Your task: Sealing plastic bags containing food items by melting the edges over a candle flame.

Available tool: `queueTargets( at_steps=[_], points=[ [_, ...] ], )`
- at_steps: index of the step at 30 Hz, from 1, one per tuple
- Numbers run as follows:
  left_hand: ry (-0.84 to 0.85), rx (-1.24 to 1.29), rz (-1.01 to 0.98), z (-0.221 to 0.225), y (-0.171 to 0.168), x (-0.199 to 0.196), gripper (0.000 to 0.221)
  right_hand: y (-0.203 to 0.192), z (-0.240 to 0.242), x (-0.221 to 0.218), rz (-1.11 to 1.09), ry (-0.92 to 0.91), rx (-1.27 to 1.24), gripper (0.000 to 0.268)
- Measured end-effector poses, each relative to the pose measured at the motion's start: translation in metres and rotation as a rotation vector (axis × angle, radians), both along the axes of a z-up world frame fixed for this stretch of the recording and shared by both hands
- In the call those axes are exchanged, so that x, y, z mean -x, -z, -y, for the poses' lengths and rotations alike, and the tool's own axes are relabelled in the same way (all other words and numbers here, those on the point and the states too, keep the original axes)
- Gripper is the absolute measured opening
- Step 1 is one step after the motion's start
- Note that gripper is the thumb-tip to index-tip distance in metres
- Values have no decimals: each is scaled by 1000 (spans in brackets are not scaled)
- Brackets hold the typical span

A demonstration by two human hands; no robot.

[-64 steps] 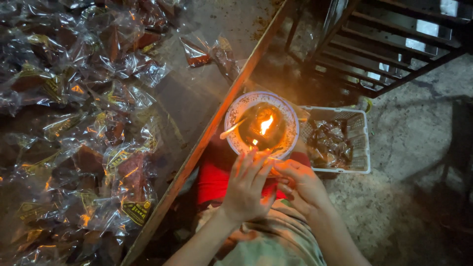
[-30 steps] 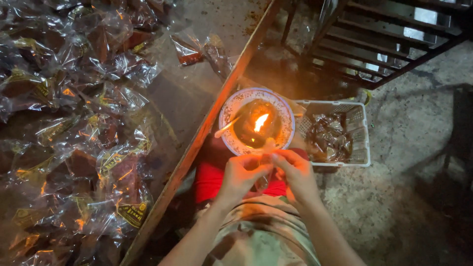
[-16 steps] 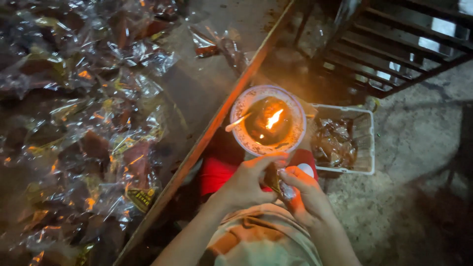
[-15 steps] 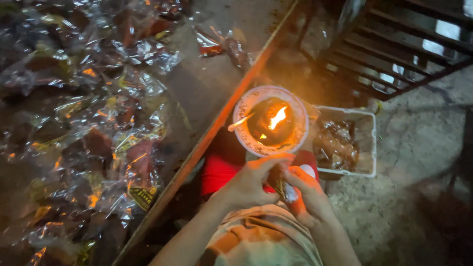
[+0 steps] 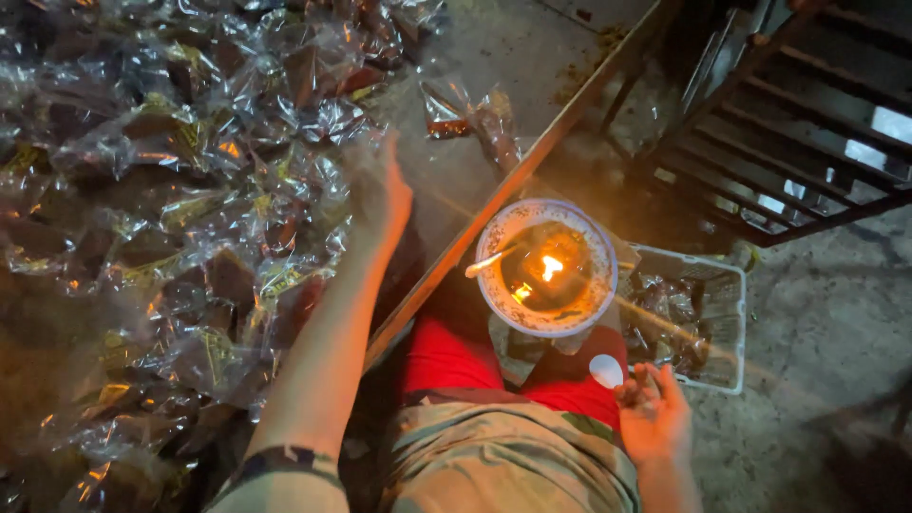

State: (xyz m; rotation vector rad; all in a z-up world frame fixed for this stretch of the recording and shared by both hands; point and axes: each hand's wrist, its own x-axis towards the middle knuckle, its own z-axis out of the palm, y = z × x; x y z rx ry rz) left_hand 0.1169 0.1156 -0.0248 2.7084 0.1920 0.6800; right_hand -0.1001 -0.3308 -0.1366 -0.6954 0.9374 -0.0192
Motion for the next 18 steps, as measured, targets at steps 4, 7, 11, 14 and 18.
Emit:
queueTargets(
  at_steps=[4,7,11,14,18],
  points=[
    [-247,-58,-328,-56,28,-35,47,-4,-3,3,58,-59,85,21],
    [-153,-348,28,-85,64,-41,11,-18,-4,6,153,-74,161,17],
    [108,-24,290,-59,6,-3,8,-51,-18,8,237,-63,447,9],
    [271,255,297,-36,-36,36,18,-117,-51,9,223,-259,788,15],
    [716,327,201,30,-92,99,17,-176,-101,-5,651,-658,1107,76]
  ],
)
